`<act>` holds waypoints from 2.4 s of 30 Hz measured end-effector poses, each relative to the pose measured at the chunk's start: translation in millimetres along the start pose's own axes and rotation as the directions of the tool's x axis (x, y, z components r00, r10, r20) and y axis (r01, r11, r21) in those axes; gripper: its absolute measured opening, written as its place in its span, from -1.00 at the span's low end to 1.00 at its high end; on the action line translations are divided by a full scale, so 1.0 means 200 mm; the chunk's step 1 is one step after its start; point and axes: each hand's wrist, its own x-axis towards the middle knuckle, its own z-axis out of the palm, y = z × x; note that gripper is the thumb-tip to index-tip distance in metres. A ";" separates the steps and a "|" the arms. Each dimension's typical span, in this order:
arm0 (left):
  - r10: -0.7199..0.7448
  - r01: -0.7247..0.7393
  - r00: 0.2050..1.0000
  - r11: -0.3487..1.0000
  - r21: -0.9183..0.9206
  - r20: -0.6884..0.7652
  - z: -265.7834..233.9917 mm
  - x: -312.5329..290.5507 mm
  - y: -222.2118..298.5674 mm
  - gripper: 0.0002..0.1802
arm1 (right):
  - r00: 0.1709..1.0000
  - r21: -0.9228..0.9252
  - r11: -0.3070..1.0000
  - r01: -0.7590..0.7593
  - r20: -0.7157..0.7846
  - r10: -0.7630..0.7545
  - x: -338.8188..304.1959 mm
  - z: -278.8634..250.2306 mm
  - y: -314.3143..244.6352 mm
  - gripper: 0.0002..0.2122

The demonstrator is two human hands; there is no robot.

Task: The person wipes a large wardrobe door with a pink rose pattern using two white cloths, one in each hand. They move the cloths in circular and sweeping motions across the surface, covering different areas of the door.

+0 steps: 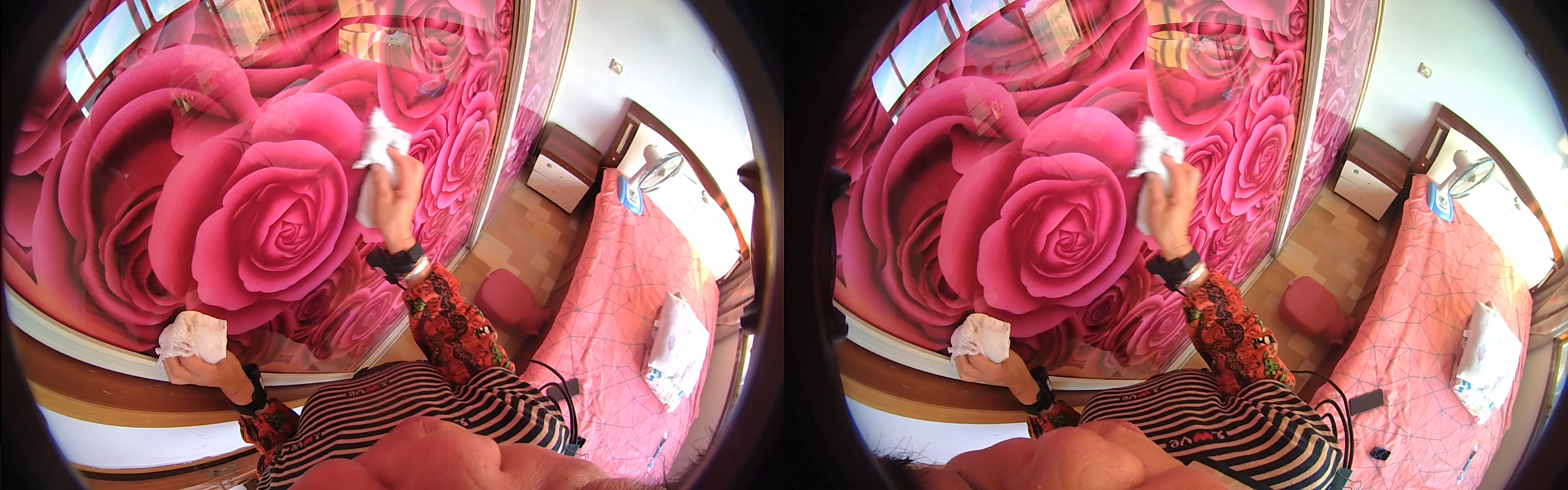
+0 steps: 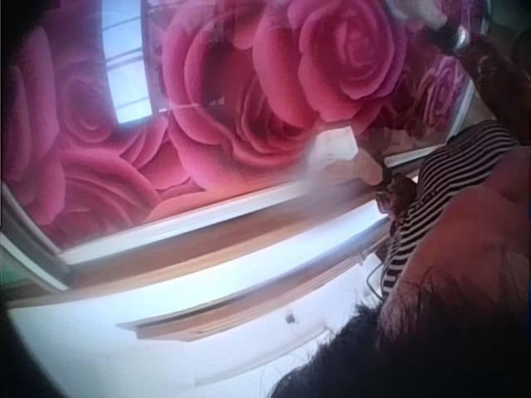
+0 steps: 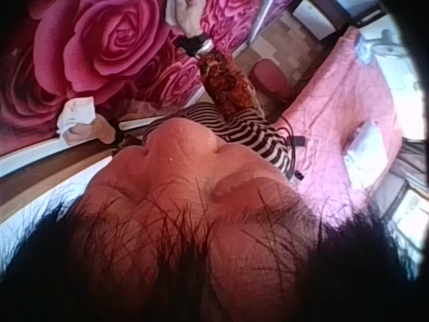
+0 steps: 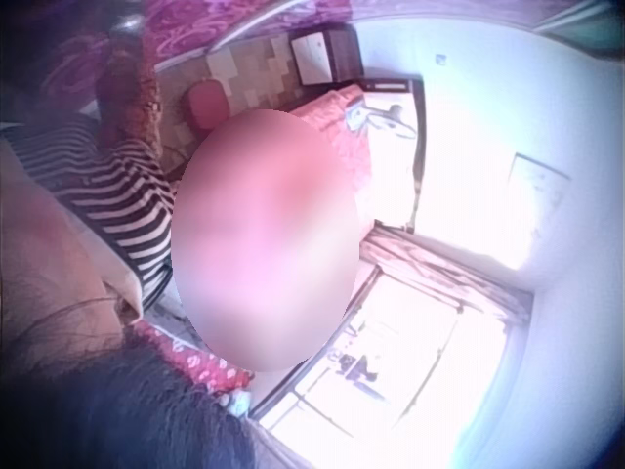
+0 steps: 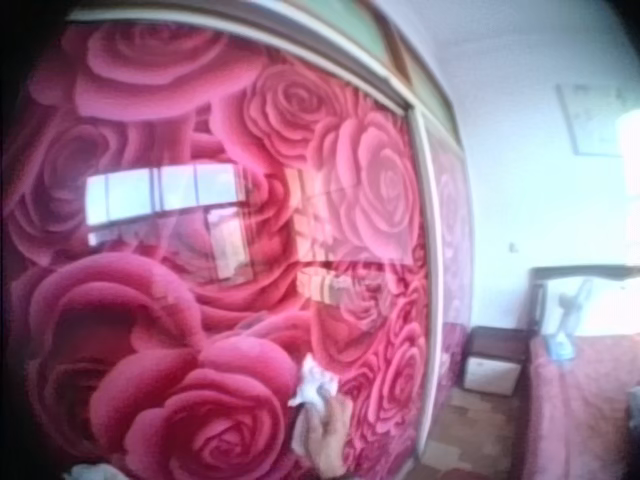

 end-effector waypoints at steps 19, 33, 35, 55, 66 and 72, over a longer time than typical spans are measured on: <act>0.015 -0.015 1.000 1.000 -0.010 0.020 -0.01 0.04 0.04 -0.63 | 0.931 -0.071 0.937 -0.341 -0.164 0.327 -0.11 -0.20 0.52 -0.66; 0.032 -0.021 0.997 0.990 -0.136 0.075 -0.02 0.07 0.04 -0.68 | 0.987 -0.076 0.987 -0.142 -0.082 0.136 -0.20 0.00 0.04 -0.63; 0.009 0.001 0.997 0.990 -0.138 0.074 -0.02 0.05 0.05 -0.68 | 0.998 -0.093 0.994 0.065 0.019 -0.064 -0.18 0.06 -0.17 -0.64; -0.009 0.014 0.999 0.992 -0.127 0.042 0.17 0.09 0.40 -0.58 | 0.910 -0.049 0.920 -0.389 -0.178 0.376 -0.07 -0.31 0.85 -0.63; 0.036 -0.028 0.998 0.986 -0.162 0.042 0.25 0.16 0.55 -0.69 | 0.802 0.114 0.822 -0.559 -0.179 0.570 0.02 -0.27 0.78 -0.60; 0.029 -0.024 0.999 0.990 -0.136 0.038 0.28 0.19 0.64 -0.67 | 0.988 -0.098 0.986 0.135 0.091 -0.126 0.26 -0.09 0.09 -0.63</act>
